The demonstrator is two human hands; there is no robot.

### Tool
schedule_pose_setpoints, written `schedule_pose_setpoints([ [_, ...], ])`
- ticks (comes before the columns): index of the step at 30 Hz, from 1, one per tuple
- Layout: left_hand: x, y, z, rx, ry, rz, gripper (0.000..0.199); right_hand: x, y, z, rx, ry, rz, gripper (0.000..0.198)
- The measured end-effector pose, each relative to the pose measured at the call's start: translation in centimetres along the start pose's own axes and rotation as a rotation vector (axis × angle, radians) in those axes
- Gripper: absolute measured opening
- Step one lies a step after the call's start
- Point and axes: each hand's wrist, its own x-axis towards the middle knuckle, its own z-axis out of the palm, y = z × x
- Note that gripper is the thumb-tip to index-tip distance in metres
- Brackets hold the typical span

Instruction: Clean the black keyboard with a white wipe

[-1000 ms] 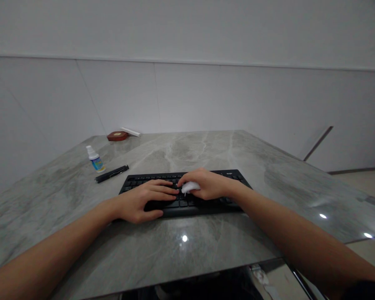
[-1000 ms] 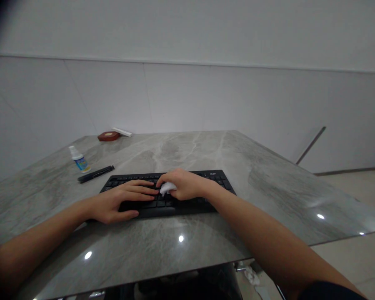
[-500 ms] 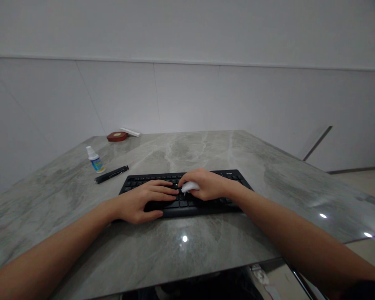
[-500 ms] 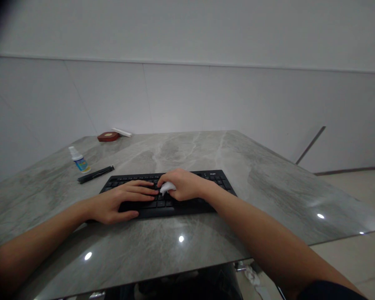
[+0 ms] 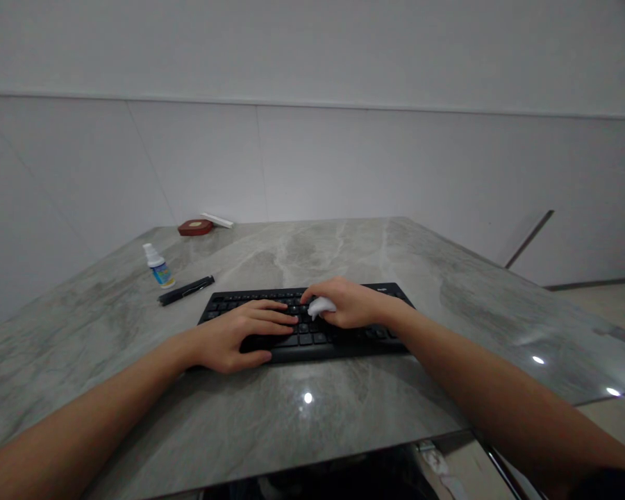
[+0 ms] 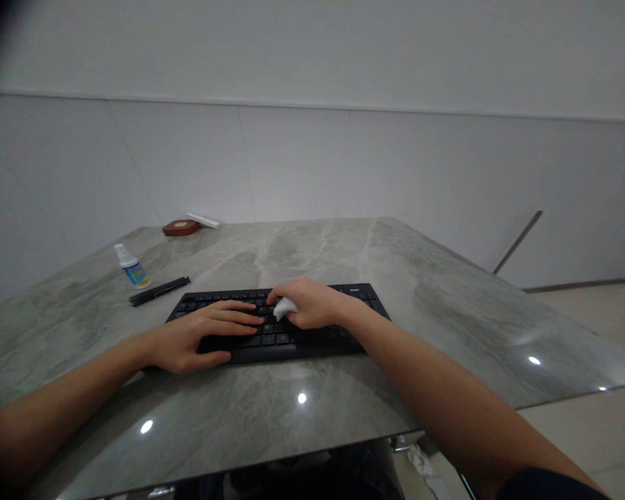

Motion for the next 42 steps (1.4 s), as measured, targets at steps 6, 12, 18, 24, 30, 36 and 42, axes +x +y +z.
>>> schedule_pose_setpoints([
  [6,-0.07,0.04,0.03,-0.005,0.003,-0.002,0.052,-0.01,-0.02,-0.2,0.013,-0.021,-0.001,0.048],
  [12,0.06,0.04,0.02,-0.006,0.012,0.005,0.054,0.02,-0.21,-0.18,0.009,0.001,0.027,0.047],
  [18,0.01,0.01,0.06,-0.01,0.01,0.003,0.054,0.0,-0.08,-0.1,0.029,-0.029,-0.004,0.047],
  [24,-0.01,0.1,0.0,-0.009,0.01,0.001,0.053,0.03,-0.27,-0.14,0.007,-0.003,0.004,0.046],
  [30,0.07,0.12,-0.07,-0.015,0.008,-0.001,0.055,-0.09,-0.55,-0.19,0.023,-0.04,-0.026,0.049],
  [36,0.02,-0.01,0.02,-0.012,0.002,-0.005,0.055,0.07,-0.36,0.29,0.026,-0.016,-0.049,0.049],
  [42,-0.08,0.0,0.02,0.001,-0.016,-0.015,0.054,0.07,-0.15,0.35,0.061,-0.018,-0.082,0.048],
])
